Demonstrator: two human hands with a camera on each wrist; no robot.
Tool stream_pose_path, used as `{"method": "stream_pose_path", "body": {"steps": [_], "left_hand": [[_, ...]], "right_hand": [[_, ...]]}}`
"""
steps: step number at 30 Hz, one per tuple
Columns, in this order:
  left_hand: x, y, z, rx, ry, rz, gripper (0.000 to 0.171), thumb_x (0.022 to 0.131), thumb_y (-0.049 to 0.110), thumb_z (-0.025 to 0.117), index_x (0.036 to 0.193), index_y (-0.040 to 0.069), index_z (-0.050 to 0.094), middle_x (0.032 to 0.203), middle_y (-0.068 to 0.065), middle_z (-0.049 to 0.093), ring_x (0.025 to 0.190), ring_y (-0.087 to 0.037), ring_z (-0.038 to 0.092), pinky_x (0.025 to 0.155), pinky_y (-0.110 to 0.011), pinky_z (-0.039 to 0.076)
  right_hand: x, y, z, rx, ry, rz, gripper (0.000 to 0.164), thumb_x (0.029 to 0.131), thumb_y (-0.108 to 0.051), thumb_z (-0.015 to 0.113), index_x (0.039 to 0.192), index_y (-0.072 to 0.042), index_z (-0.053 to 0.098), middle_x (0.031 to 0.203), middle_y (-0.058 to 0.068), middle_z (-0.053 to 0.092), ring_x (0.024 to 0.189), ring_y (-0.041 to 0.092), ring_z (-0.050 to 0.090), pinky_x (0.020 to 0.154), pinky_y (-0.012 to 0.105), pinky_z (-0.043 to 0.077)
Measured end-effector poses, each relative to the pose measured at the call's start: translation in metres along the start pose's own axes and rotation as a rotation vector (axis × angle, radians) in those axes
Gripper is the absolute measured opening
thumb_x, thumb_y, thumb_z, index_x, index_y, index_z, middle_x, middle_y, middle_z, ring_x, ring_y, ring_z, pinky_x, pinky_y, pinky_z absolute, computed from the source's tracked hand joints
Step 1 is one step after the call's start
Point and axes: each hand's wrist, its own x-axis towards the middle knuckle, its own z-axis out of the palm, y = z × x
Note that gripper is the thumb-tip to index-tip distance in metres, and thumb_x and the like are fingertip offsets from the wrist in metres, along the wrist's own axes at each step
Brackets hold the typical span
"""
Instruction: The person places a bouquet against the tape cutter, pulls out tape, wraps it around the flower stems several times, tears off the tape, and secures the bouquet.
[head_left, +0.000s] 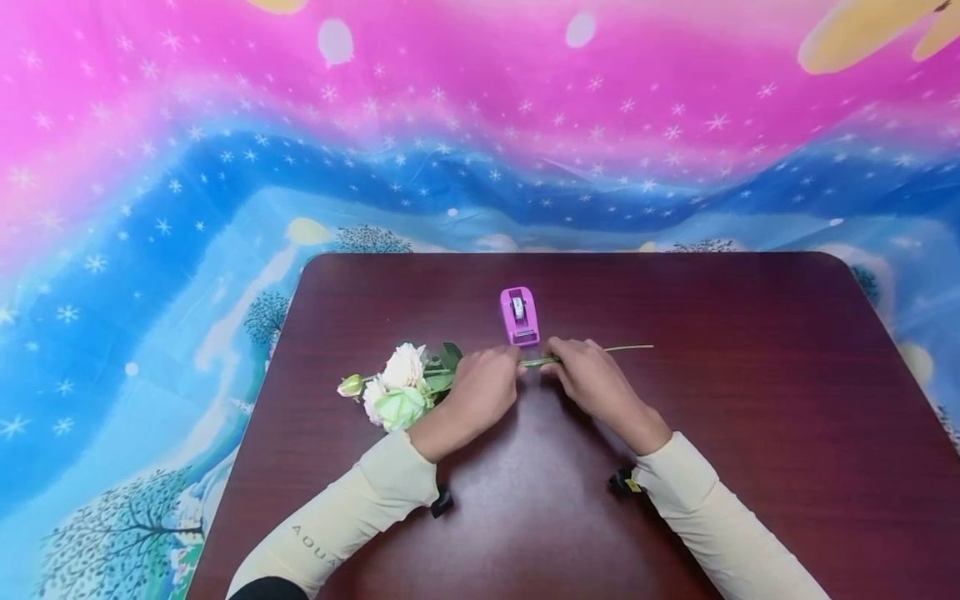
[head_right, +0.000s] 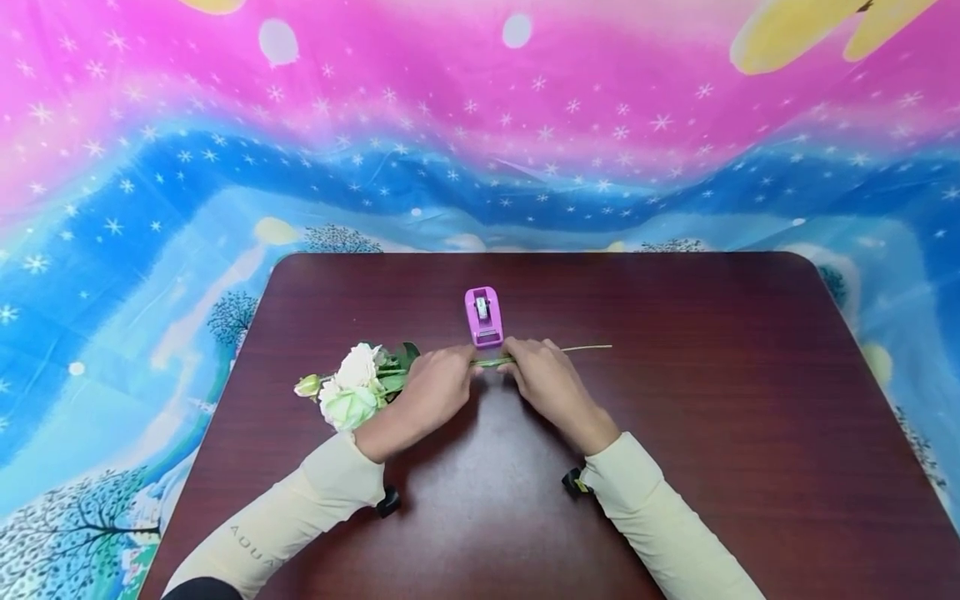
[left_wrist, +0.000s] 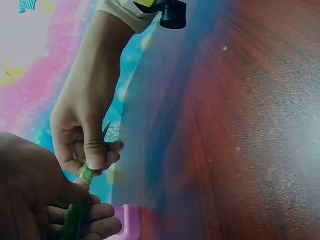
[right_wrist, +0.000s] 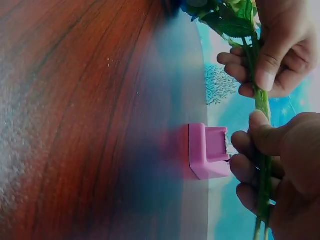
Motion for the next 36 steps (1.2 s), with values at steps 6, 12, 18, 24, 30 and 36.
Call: {"method": "stream_pose_path", "body": {"steps": [6,12,18,24,30,36], "left_hand": [[-0.003,0.005,0.005,0.077,0.096,-0.007,0.013,0.092,0.023,0.075,0.091,0.012,0.069,0.074,-0.002,0.07,0.062,-0.023,0.067,0.052,-0.039,0.052],[-0.003,0.007,0.008,0.087,0.138,0.009,0.015,0.092,0.024,0.076,0.092,0.011,0.067,0.074,0.0,0.068,0.06,-0.02,0.065,0.05,-0.036,0.05],[-0.003,0.005,0.009,0.094,0.139,0.039,0.015,0.093,0.021,0.075,0.094,0.009,0.066,0.077,0.0,0.068,0.063,-0.018,0.064,0.052,-0.033,0.051],[-0.002,0.002,0.008,0.11,0.092,0.056,0.021,0.087,0.012,0.075,0.102,0.006,0.061,0.08,-0.002,0.068,0.066,-0.02,0.066,0.054,-0.036,0.054],[0.001,-0.001,0.007,0.074,0.026,0.054,0.027,0.09,0.013,0.074,0.111,0.004,0.06,0.081,-0.004,0.07,0.067,-0.021,0.068,0.053,-0.037,0.054],[0.004,-0.001,0.004,0.018,-0.038,0.037,0.015,0.098,0.02,0.068,0.105,0.007,0.067,0.085,-0.004,0.071,0.065,-0.019,0.064,0.051,-0.031,0.049]], "right_hand": [[0.003,0.003,-0.005,-0.021,-0.078,-0.015,0.011,0.099,-0.021,0.068,0.098,-0.01,0.067,0.089,0.002,0.07,0.084,0.021,0.063,0.079,0.039,0.045],[0.005,0.005,-0.011,-0.012,-0.096,-0.044,0.01,0.101,-0.018,0.064,0.095,-0.011,0.068,0.087,0.001,0.067,0.086,0.022,0.06,0.078,0.038,0.041],[0.007,0.005,-0.011,-0.016,-0.076,-0.047,0.008,0.101,-0.019,0.065,0.098,-0.012,0.069,0.088,0.001,0.069,0.085,0.021,0.062,0.077,0.038,0.044],[0.008,0.004,-0.007,0.065,-0.039,-0.052,0.008,0.097,-0.016,0.069,0.104,-0.012,0.071,0.095,0.003,0.073,0.09,0.02,0.068,0.079,0.042,0.052],[0.009,0.005,-0.003,0.106,-0.015,-0.061,0.009,0.094,-0.011,0.072,0.103,-0.01,0.07,0.093,0.003,0.073,0.088,0.021,0.067,0.081,0.046,0.054],[0.012,0.005,0.0,0.11,-0.006,-0.016,0.012,0.092,-0.01,0.074,0.101,-0.006,0.069,0.093,0.006,0.075,0.087,0.023,0.068,0.083,0.047,0.053]]}}
